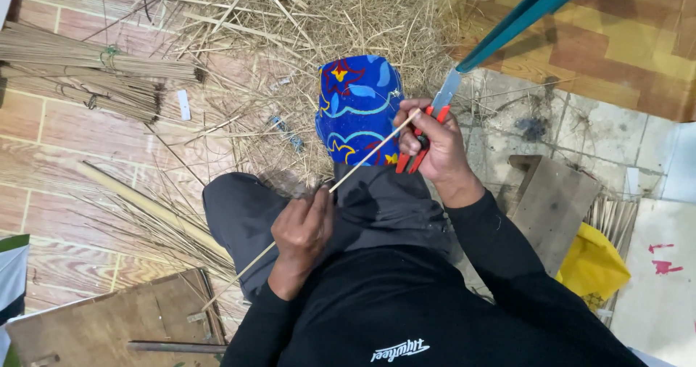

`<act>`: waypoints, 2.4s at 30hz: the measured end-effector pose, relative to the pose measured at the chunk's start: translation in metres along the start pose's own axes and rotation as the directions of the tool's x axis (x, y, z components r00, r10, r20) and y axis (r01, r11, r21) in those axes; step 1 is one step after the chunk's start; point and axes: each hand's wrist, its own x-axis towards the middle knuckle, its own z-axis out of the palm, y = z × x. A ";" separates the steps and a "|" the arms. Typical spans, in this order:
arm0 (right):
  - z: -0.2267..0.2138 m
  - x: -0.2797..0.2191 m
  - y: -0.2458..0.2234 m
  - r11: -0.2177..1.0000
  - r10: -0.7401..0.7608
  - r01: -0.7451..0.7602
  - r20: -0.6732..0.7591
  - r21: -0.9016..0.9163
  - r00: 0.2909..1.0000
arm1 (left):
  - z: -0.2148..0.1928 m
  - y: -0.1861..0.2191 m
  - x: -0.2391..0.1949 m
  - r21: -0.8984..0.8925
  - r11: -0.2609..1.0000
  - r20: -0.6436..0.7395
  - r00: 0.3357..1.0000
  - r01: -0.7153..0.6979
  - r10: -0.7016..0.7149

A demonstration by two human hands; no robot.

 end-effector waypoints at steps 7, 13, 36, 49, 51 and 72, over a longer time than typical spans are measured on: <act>0.003 -0.005 0.008 0.999 -0.016 0.016 0.011 0.039 1.000 | 0.003 -0.014 -0.001 -0.011 1.000 -0.022 0.999 -0.024 0.024; -0.002 -0.005 0.010 1.000 -0.031 0.031 -0.040 0.005 0.999 | 0.004 -0.011 0.005 -0.007 0.999 -0.019 0.999 -0.047 0.046; -0.089 0.030 0.021 0.990 0.132 -0.139 -0.175 -0.024 0.976 | 0.034 -0.033 0.048 0.206 0.861 0.105 0.885 -0.466 0.454; -0.210 0.023 0.023 0.961 0.275 -0.257 -0.262 0.103 0.925 | 0.171 0.012 0.064 0.056 0.740 0.064 0.742 -0.671 0.668; -0.216 0.018 0.026 0.954 0.290 -0.253 -0.291 0.157 0.912 | 0.176 0.019 0.068 0.050 0.744 0.059 0.745 -0.667 0.664; -0.069 0.007 -0.027 0.550 -0.390 -0.011 -0.269 -0.835 0.881 | 0.104 -0.029 0.038 -0.252 0.630 0.739 0.566 0.734 -0.364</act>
